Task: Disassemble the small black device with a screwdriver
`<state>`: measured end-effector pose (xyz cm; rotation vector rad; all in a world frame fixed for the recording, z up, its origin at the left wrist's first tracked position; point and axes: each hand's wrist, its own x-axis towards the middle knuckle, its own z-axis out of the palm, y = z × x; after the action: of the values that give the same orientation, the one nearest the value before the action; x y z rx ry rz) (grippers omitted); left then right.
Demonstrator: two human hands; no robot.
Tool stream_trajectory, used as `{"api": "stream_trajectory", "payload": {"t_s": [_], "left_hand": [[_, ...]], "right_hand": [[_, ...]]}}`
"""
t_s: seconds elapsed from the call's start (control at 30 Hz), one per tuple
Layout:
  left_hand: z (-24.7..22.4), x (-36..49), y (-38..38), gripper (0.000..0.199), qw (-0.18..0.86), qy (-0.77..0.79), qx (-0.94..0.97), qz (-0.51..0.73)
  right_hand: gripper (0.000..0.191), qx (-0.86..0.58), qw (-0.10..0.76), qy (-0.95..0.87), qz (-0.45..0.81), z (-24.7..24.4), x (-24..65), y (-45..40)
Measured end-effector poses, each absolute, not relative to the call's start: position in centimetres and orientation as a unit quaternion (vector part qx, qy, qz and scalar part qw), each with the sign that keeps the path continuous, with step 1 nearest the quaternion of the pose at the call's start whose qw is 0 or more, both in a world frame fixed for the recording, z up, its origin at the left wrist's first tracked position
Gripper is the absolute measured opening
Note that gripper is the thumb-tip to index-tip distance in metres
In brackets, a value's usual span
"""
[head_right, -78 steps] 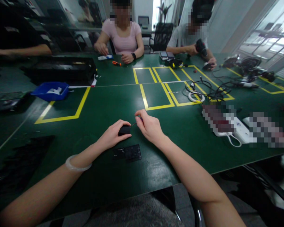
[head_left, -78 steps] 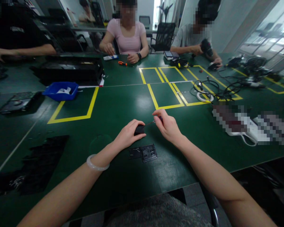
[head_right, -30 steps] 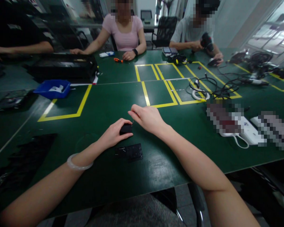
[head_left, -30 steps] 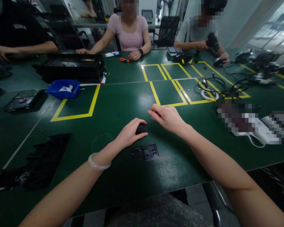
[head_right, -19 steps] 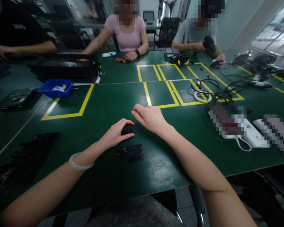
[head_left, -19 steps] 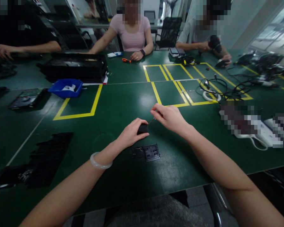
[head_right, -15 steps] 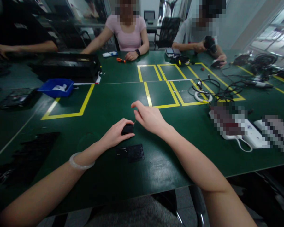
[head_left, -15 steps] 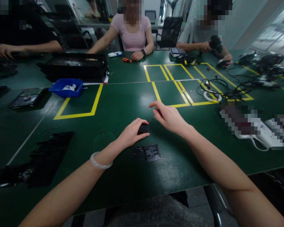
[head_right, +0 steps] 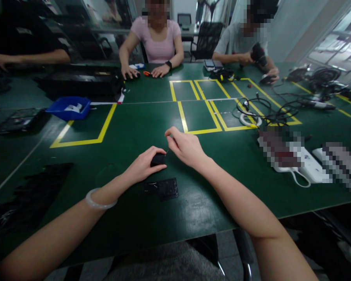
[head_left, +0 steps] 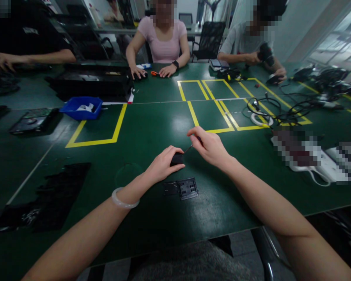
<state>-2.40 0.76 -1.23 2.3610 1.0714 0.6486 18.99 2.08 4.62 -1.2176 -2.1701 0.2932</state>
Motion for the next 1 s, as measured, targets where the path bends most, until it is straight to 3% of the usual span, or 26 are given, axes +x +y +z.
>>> {"api": "stream_trajectory", "payload": {"t_s": [0.17, 0.77, 1.0], "left_hand": [[-1.2, -2.4, 0.7, 0.036, 0.233, 0.393, 0.858, 0.234], [-1.1, -2.4, 0.7, 0.034, 0.236, 0.387, 0.859, 0.238], [-1.0, -2.4, 0.6, 0.034, 0.237, 0.386, 0.86, 0.237]], "right_hand": [[0.026, -0.467, 0.301, -0.822, 0.129, 4.7, 19.2, 2.2], [0.012, -0.476, 0.383, -0.778, 0.145, 3.0, 19.7, 0.9], [0.017, -0.491, 0.388, -0.768, 0.138, 2.9, 19.3, 1.2]]}}
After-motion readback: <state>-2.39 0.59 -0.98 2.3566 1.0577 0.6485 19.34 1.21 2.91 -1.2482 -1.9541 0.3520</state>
